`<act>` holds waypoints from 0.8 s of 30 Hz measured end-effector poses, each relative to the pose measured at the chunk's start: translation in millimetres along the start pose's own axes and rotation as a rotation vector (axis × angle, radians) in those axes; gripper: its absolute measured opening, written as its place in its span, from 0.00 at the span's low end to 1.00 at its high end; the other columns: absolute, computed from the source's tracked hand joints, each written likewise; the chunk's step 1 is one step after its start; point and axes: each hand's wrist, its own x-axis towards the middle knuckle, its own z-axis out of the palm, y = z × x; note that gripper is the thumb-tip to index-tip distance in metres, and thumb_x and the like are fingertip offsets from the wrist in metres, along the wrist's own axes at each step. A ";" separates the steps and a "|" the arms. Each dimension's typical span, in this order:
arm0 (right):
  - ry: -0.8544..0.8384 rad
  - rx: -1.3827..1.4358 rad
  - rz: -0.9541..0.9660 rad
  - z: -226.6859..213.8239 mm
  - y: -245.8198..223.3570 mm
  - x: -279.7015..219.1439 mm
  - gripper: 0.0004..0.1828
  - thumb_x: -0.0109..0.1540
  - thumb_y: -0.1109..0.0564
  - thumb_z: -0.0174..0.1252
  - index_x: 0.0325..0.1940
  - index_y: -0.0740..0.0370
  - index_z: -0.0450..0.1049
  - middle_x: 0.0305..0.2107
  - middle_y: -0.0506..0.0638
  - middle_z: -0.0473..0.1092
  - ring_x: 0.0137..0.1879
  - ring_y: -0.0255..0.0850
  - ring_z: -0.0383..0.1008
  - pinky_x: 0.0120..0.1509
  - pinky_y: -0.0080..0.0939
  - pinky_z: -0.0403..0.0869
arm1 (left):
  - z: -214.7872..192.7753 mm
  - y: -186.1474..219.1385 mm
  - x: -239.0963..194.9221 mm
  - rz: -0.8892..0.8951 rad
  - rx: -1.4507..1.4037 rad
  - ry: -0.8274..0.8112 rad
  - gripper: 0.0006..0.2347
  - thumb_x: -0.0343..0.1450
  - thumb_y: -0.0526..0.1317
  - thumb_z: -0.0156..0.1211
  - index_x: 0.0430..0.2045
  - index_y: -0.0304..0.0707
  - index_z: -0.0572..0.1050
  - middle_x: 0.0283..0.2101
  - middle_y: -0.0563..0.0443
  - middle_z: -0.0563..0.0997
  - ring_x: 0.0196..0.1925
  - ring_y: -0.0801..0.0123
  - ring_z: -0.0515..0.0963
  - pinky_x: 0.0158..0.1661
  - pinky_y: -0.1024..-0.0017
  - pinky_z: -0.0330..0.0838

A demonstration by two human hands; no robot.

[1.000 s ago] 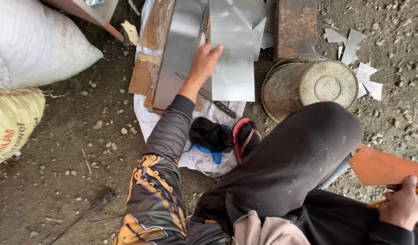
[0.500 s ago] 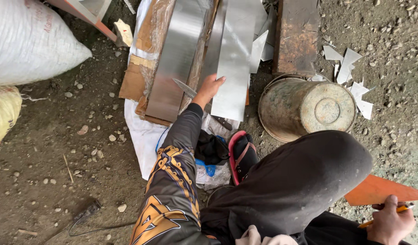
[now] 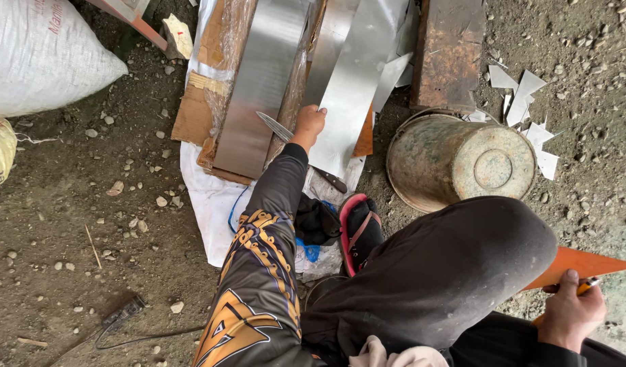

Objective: The person sits on the ground and uses a pencil and an orange triangular template to mark cut lines on several metal sheets. The person repeatedly positions the template, draws lines along its edges, and moves the marked sheets aside.

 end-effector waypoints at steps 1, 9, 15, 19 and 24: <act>-0.005 0.023 -0.031 3.1 -1.1 0.7 0.10 0.80 0.61 0.54 0.50 0.73 0.74 0.36 0.54 0.74 0.37 0.34 0.73 0.39 0.33 0.72 | 0.5 1.7 -1.8 -0.006 -0.016 0.001 0.16 0.71 0.45 0.62 0.21 0.28 0.73 0.29 0.31 0.77 0.31 0.40 0.74 0.35 0.51 0.67; -0.001 0.051 -0.064 11.0 -11.5 0.4 0.10 0.79 0.61 0.55 0.51 0.75 0.74 0.38 0.56 0.75 0.40 0.36 0.76 0.44 0.36 0.77 | 11.9 6.2 -24.6 0.073 -0.099 0.112 0.16 0.73 0.44 0.60 0.21 0.28 0.69 0.24 0.32 0.74 0.28 0.41 0.70 0.33 0.51 0.63; -0.031 0.055 -0.072 12.3 -13.2 0.3 0.10 0.79 0.62 0.55 0.49 0.75 0.74 0.37 0.56 0.75 0.40 0.37 0.76 0.45 0.37 0.77 | 25.4 18.9 -4.5 -0.009 -0.144 0.158 0.16 0.73 0.46 0.60 0.23 0.27 0.72 0.26 0.33 0.76 0.29 0.40 0.72 0.35 0.52 0.66; -0.024 0.089 -0.074 16.2 -19.6 6.2 0.09 0.79 0.62 0.55 0.48 0.72 0.73 0.37 0.55 0.75 0.40 0.36 0.76 0.44 0.37 0.78 | 19.3 42.2 7.1 0.080 0.162 0.306 0.13 0.69 0.43 0.61 0.32 0.27 0.75 0.33 0.32 0.78 0.37 0.38 0.75 0.40 0.50 0.69; -0.007 -0.003 -0.141 15.8 -34.5 4.2 0.12 0.80 0.63 0.53 0.42 0.68 0.71 0.35 0.54 0.74 0.37 0.35 0.75 0.42 0.37 0.77 | -10.7 23.7 -53.7 0.316 0.314 0.458 0.15 0.66 0.41 0.64 0.40 0.28 0.77 0.38 0.32 0.81 0.44 0.38 0.77 0.47 0.47 0.69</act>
